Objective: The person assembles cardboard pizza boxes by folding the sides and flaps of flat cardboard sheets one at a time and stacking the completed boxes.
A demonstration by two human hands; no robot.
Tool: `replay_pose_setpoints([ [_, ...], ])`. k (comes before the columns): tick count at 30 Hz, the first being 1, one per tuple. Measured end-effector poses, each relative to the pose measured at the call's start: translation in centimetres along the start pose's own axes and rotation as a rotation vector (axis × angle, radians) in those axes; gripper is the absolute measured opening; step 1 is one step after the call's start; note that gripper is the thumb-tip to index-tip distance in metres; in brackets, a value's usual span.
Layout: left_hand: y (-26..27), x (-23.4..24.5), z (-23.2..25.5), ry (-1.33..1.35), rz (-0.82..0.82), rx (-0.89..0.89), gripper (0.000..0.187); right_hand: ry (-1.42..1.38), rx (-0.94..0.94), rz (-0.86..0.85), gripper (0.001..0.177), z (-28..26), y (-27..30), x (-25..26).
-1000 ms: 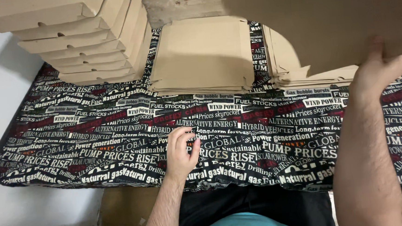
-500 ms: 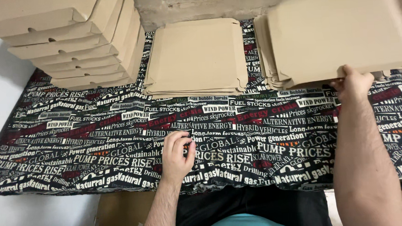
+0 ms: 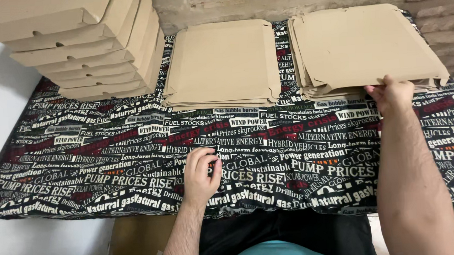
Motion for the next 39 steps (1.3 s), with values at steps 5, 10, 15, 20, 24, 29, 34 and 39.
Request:
replay_pose_setpoints([
  [5,-0.3,0.1,0.3,0.002,-0.015,0.005,0.01,0.294,0.096,0.113,0.037,-1.7,1.9,0.3],
  [10,-0.1,-0.3,0.1,0.002,-0.025,0.014,0.012,0.978,0.859,0.303,0.051,-4.5,2.7,-0.9],
  [15,0.7,-0.3,-0.5,0.073,0.093,-0.084,0.005,1.101,1.686,0.032,0.043,-1.6,11.0,-8.8],
  [20,0.5,-0.2,-0.5,0.091,0.081,-0.061,0.005,1.652,1.072,-0.459,0.095,3.5,11.5,-10.8],
  [24,-0.9,0.3,-1.1,0.152,0.08,-0.004,0.006,1.623,1.143,-0.46,0.089,4.0,10.9,-11.1],
  [29,-7.1,2.2,-2.2,0.054,-0.044,-0.005,0.015,1.672,1.324,-0.398,0.025,3.5,15.5,-12.0],
  [34,-17.8,4.0,-7.6,-0.414,-0.146,-0.122,0.021,1.206,1.847,-0.429,0.032,2.2,24.9,-12.8],
  [39,-30.0,7.7,-15.2,-1.178,-0.294,-0.072,0.03,1.175,1.873,-0.59,0.031,3.6,25.5,-13.4],
])
Point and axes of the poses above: each hand's wrist, its own y-axis away from the middle knuckle, its own x-axis out of the back of the hand, z = x × y, the point moved 9 cm from there along -y, towards the middle knuckle, and after that the axes turned 8 degrees about z, right-handed, at the moved point
